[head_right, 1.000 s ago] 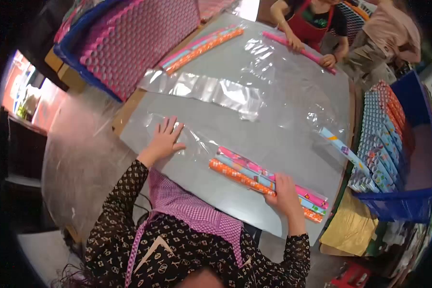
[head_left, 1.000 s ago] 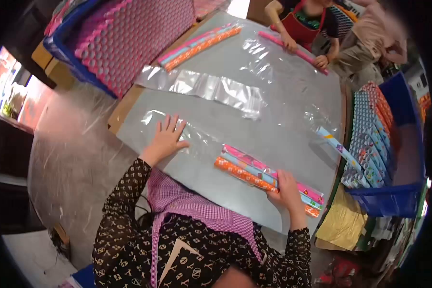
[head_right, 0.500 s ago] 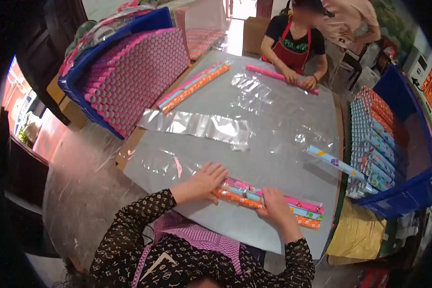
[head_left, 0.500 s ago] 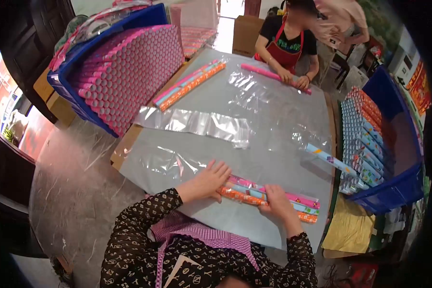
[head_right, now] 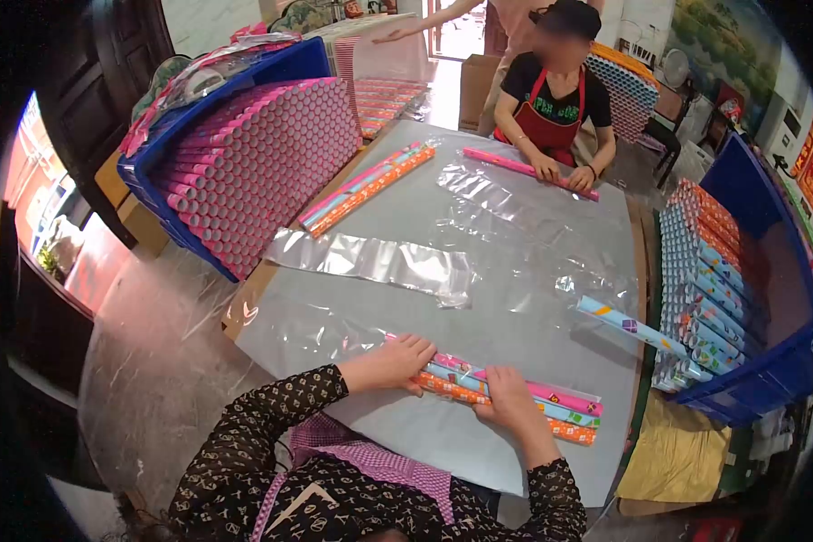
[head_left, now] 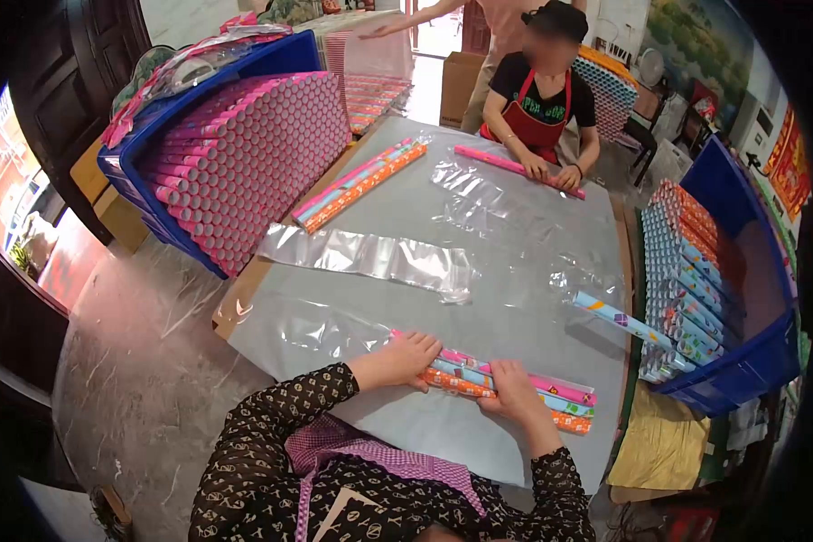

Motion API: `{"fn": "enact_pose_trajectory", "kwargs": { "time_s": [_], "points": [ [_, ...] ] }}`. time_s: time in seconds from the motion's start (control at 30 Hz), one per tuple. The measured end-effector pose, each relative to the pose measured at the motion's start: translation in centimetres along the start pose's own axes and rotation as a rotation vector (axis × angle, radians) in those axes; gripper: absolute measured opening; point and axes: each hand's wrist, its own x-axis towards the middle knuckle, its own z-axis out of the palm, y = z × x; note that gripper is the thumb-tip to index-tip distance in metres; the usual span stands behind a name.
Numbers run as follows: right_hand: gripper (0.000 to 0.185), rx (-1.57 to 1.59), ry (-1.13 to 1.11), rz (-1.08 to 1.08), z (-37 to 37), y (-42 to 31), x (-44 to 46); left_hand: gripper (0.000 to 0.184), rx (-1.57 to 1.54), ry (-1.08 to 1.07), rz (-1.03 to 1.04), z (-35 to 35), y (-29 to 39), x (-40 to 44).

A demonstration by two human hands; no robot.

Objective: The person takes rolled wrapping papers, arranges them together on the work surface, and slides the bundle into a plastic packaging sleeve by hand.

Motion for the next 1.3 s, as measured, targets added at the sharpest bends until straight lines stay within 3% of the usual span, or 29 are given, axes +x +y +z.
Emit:
{"fn": "enact_pose_trajectory", "kwargs": {
  "time_s": [0.33, 0.4, 0.57, 0.63, 0.67, 0.7, 0.77, 0.8, 0.93, 1.0, 1.03, 1.1, 1.3],
  "points": [
    [0.058, 0.008, 0.074, -0.086, 2.2, -0.1, 2.7, 0.083, -0.001, 0.068, -0.013, 1.4, -0.5, 0.5],
    [0.055, 0.017, 0.05, -0.036, 2.4, -0.7, 3.3, 0.08, -0.056, -0.038, -0.078, 2.3, -1.0, 1.1],
    [0.049, 0.054, 0.026, -0.053, 3.7, -0.8, 3.8, 0.072, -0.136, 0.104, -0.022, 2.1, -0.8, 0.7],
    [0.055, 0.031, 0.056, -0.093, 3.2, -1.0, 4.4, 0.073, -0.066, 0.121, 0.013, 1.8, -1.2, 0.9],
    [0.075, 0.029, -0.005, -0.049, 3.3, -0.7, 4.2, 0.073, -0.08, 0.121, -0.008, 1.6, -1.1, 0.8],
    [0.075, 0.033, -0.024, -0.055, 3.3, -0.4, 3.8, 0.074, -0.08, 0.113, -0.005, 1.6, -1.1, 0.7],
    [0.091, 0.052, 0.042, -0.056, 2.5, 0.1, 2.8, 0.076, -0.083, 0.104, -0.01, 1.3, -1.0, 0.6],
    [0.105, -0.004, -0.027, -0.057, 1.7, 0.8, 2.4, 0.076, -0.077, 0.122, -0.003, 1.4, -1.0, 0.5],
    [0.111, -0.11, -0.103, -0.034, -2.0, 4.2, -2.2, 0.077, -0.083, 0.145, 0.013, 1.8, -1.2, 0.4],
    [0.115, -0.108, -0.194, 0.177, -3.8, 6.1, -5.2, 0.077, -0.078, 0.133, 0.003, 1.5, -1.2, 0.4],
    [0.115, -0.109, -0.201, 0.182, -4.2, 7.4, -6.7, 0.077, -0.065, 0.119, -0.003, 1.5, -1.1, 0.5],
    [0.115, -0.181, -0.064, 0.118, -4.1, 9.5, -9.0, 0.079, -0.079, 0.11, -0.009, 1.8, -1.0, 0.5],
    [0.105, -0.076, -0.035, 0.211, -2.9, 11.4, -10.2, 0.083, -0.061, 0.109, -0.011, 1.7, -0.6, 0.6]
  ]
}}
